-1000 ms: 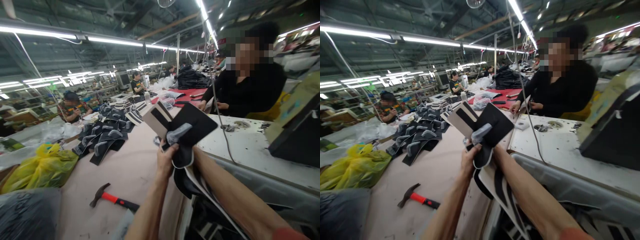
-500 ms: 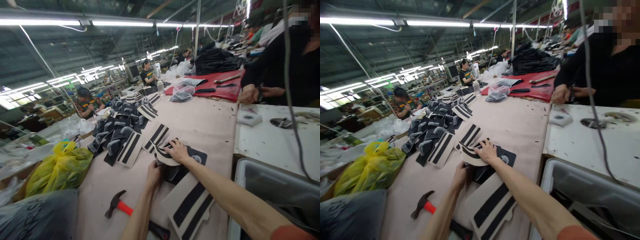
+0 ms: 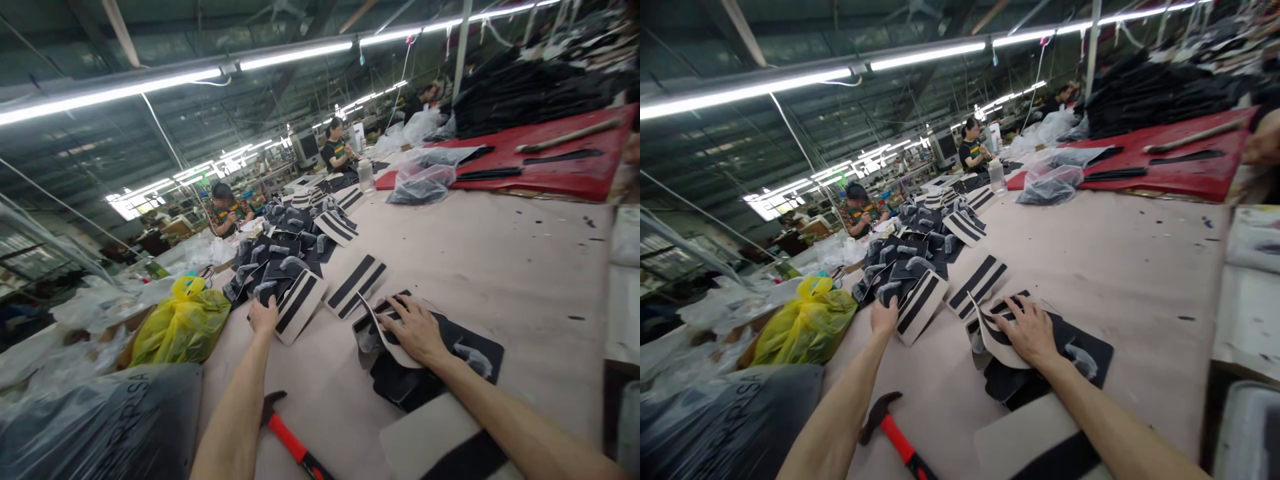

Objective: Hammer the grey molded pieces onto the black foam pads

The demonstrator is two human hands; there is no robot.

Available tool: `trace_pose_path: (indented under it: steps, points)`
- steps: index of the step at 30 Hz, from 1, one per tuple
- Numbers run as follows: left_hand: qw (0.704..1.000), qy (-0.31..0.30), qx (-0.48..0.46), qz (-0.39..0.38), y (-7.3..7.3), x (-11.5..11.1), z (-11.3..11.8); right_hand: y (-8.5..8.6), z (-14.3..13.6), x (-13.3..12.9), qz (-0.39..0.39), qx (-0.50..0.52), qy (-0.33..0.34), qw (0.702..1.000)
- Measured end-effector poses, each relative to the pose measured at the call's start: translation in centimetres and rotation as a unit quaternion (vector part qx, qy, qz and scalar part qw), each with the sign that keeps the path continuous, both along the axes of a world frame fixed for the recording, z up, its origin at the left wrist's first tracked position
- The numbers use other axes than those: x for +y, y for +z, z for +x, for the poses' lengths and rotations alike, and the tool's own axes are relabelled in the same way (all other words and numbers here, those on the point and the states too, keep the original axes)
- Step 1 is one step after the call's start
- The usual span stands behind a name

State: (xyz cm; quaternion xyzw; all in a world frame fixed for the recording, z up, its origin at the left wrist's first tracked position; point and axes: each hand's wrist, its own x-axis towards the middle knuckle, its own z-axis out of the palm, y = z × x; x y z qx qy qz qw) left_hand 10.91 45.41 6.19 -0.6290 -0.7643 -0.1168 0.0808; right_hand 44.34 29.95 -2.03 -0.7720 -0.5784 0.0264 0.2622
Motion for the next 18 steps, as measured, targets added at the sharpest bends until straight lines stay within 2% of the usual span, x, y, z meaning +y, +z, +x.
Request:
trace_pose_path:
  steps: [4, 6, 9, 12, 14, 18]
  points:
    - [0.992, -0.081, 0.055, 0.075, 0.4, 4.1, -2.2, -1.7, 0.1, 0.2, 0.034, -0.025, -0.004, 0.999]
    - [0.984, -0.145, 0.09, 0.046, 1.1, 6.7, -2.0, -2.3, 0.1, 0.2, 0.051, -0.029, -0.005, 0.998]
    - [0.967, -0.222, 0.117, -0.037, 1.6, 10.5, -0.1, -2.9, 0.2, 0.4, 0.07, -0.032, 0.004, 0.997]
    - [0.955, -0.253, 0.123, -0.096, 0.8, 13.4, 2.2, -3.3, 0.5, 0.4, 0.068, -0.043, 0.011, 0.997]
    - [0.952, -0.256, 0.125, -0.109, -0.1, 14.6, 3.0, -3.5, 0.6, 0.4, 0.059, -0.053, 0.016, 0.997]
    - [0.95, -0.258, 0.133, -0.116, -1.4, 15.5, 2.0, -3.8, 0.8, 0.3, 0.043, -0.059, 0.021, 0.997]
